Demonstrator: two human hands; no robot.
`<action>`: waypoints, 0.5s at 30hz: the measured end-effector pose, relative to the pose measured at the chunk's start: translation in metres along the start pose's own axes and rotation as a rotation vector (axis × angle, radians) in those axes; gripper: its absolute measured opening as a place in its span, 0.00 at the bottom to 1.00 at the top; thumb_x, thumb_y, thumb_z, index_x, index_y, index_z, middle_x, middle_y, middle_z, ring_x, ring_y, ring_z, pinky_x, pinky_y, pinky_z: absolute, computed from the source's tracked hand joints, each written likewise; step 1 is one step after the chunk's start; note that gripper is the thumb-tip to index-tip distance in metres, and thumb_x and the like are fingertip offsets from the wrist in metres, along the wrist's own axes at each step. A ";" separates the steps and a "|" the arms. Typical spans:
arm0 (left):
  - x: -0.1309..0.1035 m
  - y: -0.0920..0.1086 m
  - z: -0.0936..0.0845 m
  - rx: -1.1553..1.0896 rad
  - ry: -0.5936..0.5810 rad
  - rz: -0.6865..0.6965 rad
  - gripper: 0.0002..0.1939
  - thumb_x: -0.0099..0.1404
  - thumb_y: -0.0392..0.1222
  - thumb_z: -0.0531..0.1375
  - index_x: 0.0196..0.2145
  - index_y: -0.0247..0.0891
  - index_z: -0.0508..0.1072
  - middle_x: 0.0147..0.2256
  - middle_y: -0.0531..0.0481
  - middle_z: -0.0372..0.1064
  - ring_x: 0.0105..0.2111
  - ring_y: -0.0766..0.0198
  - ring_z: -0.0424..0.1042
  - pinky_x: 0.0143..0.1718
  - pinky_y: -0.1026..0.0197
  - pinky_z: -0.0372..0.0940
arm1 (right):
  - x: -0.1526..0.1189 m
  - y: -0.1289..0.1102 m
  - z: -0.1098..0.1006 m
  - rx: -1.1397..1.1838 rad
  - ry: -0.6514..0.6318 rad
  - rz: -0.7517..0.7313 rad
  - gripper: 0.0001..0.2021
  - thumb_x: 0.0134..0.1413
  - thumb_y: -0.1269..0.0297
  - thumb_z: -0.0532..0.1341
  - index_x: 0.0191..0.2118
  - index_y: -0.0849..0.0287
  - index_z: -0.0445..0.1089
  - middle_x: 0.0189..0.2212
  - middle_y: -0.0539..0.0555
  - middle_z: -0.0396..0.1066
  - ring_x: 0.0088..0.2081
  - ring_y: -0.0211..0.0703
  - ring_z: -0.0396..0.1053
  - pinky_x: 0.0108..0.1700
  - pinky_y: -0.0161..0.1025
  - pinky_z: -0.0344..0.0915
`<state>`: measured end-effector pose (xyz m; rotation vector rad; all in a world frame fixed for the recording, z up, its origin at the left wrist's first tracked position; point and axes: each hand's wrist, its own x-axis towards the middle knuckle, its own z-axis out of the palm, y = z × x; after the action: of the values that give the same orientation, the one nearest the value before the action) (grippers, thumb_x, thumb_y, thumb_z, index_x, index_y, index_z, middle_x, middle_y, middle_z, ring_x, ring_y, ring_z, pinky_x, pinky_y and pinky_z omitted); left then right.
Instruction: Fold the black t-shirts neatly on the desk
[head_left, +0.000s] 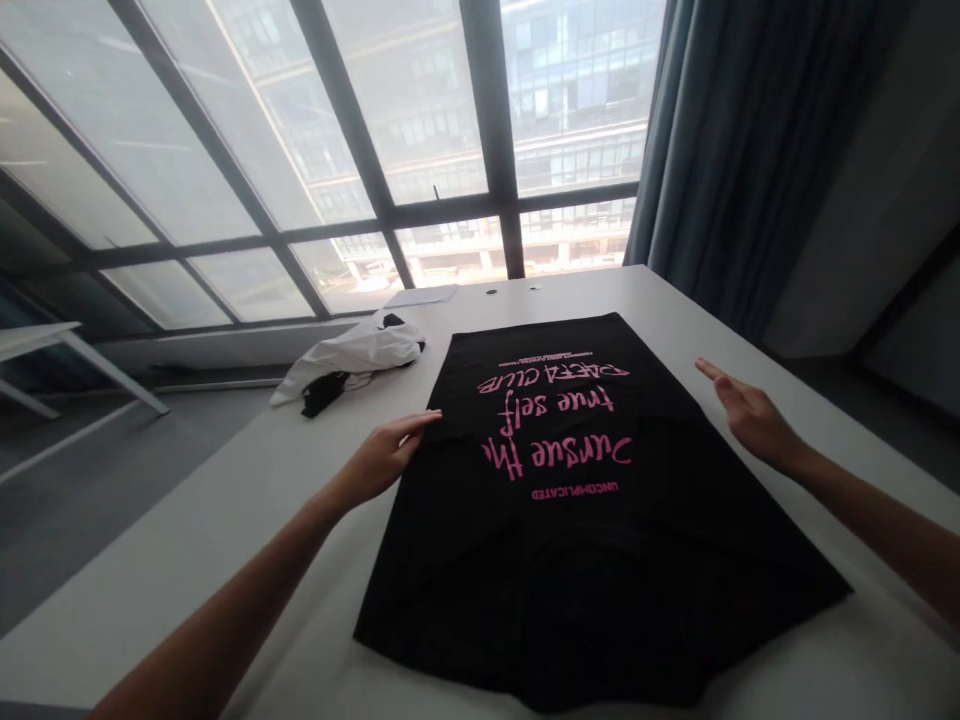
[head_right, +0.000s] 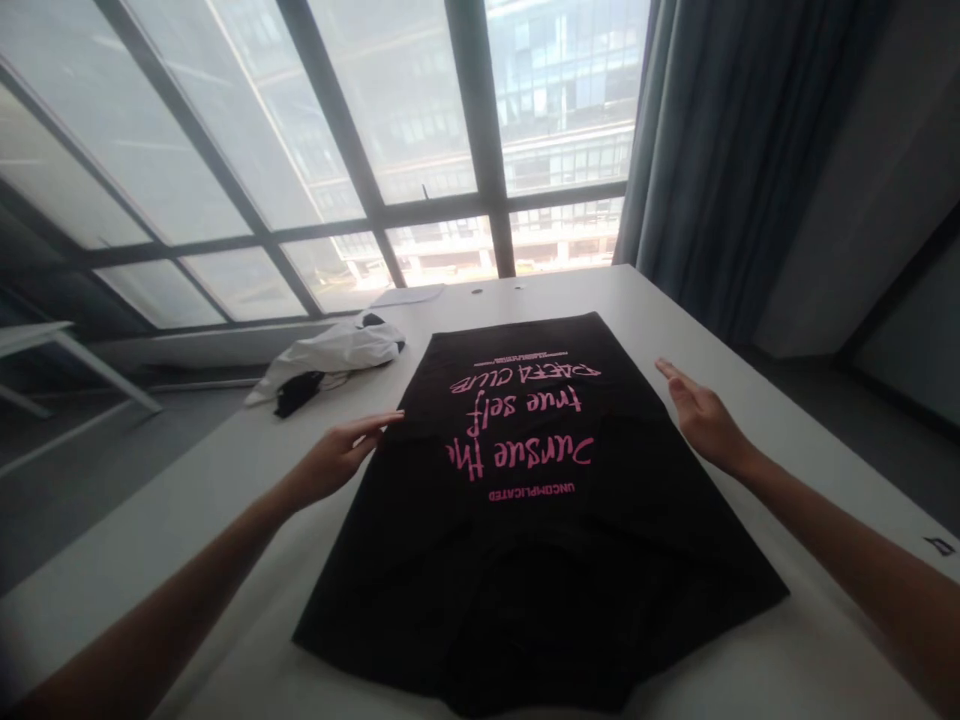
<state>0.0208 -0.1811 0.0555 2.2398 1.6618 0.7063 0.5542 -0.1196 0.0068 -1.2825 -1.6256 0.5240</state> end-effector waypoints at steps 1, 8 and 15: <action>-0.001 -0.001 0.011 0.007 0.004 0.025 0.29 0.72 0.59 0.49 0.59 0.39 0.74 0.60 0.47 0.69 0.61 0.52 0.66 0.66 0.50 0.56 | 0.002 -0.003 0.000 0.097 -0.020 0.058 0.29 0.70 0.45 0.44 0.64 0.54 0.65 0.67 0.59 0.60 0.68 0.51 0.55 0.69 0.60 0.51; 0.003 -0.015 0.075 0.169 -0.093 0.161 0.29 0.74 0.58 0.47 0.66 0.45 0.63 0.69 0.50 0.54 0.70 0.50 0.50 0.69 0.42 0.48 | 0.016 -0.002 -0.018 0.290 -0.035 0.129 0.33 0.69 0.44 0.37 0.64 0.55 0.64 0.63 0.63 0.65 0.65 0.54 0.62 0.62 0.61 0.63; 0.003 -0.025 0.079 0.268 -0.151 0.192 0.29 0.75 0.59 0.47 0.68 0.48 0.60 0.70 0.50 0.49 0.70 0.49 0.48 0.69 0.41 0.48 | 0.004 0.033 -0.005 -0.187 -0.043 -0.091 0.32 0.69 0.43 0.44 0.66 0.56 0.64 0.66 0.59 0.61 0.69 0.54 0.54 0.68 0.59 0.52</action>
<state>0.0426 -0.1649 -0.0225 2.5932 1.5622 0.3587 0.5751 -0.1057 -0.0151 -1.3332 -1.7939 0.3528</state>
